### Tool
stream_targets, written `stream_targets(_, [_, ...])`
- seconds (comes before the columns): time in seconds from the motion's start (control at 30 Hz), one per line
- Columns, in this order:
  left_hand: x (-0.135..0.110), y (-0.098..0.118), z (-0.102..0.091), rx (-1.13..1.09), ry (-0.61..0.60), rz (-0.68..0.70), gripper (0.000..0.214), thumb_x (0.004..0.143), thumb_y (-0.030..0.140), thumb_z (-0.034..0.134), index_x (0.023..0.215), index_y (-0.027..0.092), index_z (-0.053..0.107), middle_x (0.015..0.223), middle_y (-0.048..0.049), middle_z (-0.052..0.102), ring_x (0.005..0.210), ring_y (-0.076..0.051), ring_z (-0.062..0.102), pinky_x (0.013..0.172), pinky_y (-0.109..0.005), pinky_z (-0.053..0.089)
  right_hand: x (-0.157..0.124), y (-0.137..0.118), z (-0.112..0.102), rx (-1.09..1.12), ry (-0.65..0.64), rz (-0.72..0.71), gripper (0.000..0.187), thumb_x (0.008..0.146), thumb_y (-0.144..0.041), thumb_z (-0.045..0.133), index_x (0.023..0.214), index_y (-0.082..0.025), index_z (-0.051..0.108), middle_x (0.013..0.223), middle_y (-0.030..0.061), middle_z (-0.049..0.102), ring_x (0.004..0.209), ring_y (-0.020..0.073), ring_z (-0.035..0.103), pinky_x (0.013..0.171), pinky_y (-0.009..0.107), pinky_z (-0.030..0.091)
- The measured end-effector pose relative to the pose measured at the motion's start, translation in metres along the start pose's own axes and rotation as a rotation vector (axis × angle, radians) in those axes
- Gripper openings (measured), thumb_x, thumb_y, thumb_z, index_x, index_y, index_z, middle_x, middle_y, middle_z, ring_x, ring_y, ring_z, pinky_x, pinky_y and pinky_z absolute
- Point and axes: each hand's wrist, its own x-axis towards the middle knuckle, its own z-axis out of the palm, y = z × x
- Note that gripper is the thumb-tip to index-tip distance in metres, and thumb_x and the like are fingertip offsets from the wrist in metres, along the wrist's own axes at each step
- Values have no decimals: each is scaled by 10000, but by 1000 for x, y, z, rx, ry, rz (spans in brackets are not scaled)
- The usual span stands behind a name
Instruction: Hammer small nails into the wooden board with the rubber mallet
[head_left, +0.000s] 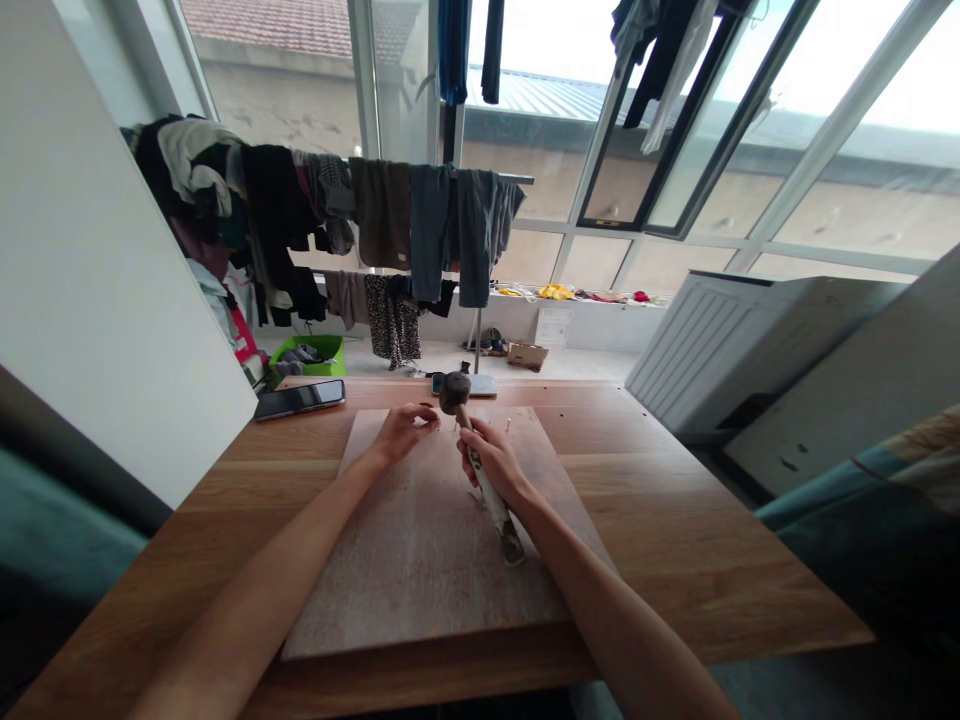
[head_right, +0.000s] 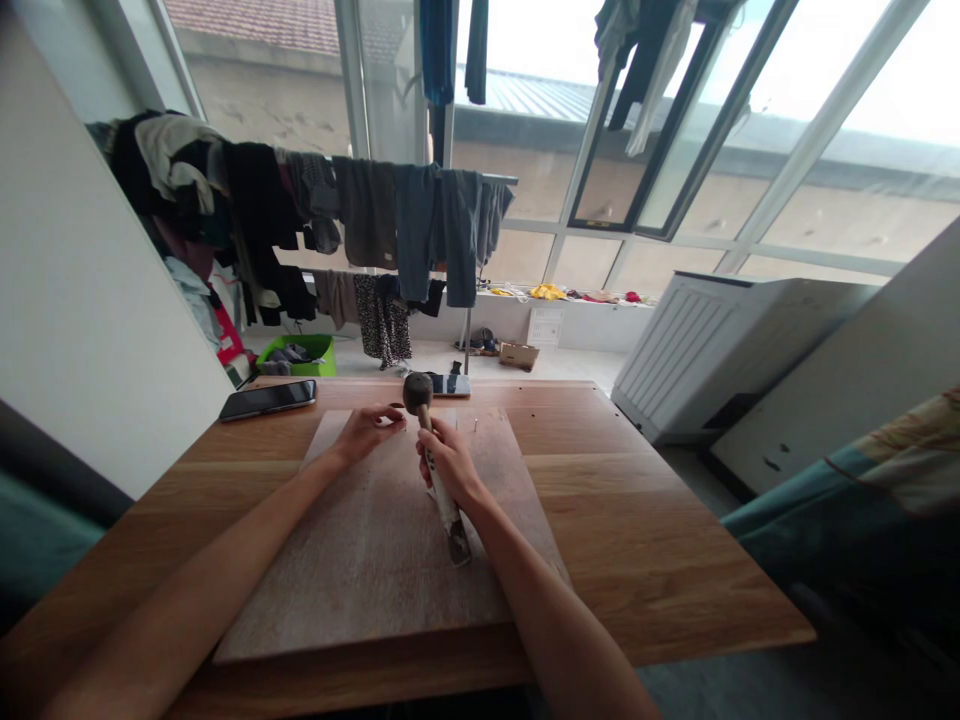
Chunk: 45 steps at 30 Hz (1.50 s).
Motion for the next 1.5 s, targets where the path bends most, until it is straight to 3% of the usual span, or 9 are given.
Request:
stream_targets(0.27, [1,2,0,154,-7,169,90,802,228,635,779,210,720,833,-23,748,861,-200,673,831,-315,513,-1,-1,1,-6,-11,-1,228,777,-407,596,825,-211,490,611,-85,519,332,54,458,248,155,346])
stream_targets(0.57, [-1,1,-3,168,19,160,94,821,244,625,807,212,712,862,-27,741,850,-191,659,830,-318,516,-1,0,0,-6,-12,-13,225,779,-406,594,807,-210,486,611,-85,512,339,52,467,253,147,352])
stream_targets(0.7, [-2,0,-2,162,-37,148,92,814,224,629,788,202,714,815,-26,712,776,-167,641,762,-281,522,-1,0,-1,-8,-8,-17,216,783,-400,586,796,-209,486,620,-82,514,333,53,464,246,154,350])
stream_targets(1.03, [-4,-7,0,108,-37,159,92,799,253,661,803,198,735,844,-49,664,853,-177,634,783,-290,539,-4,-2,3,-20,-29,-20,211,803,-406,573,809,-212,490,624,-83,509,339,45,457,257,144,343])
stream_targets(1.5, [-2,-7,0,119,-70,154,93,793,257,662,813,201,733,834,-29,693,791,-160,631,732,-264,501,-6,-3,0,-1,-37,68,204,760,-371,614,833,-198,536,591,-80,531,318,62,455,246,160,326])
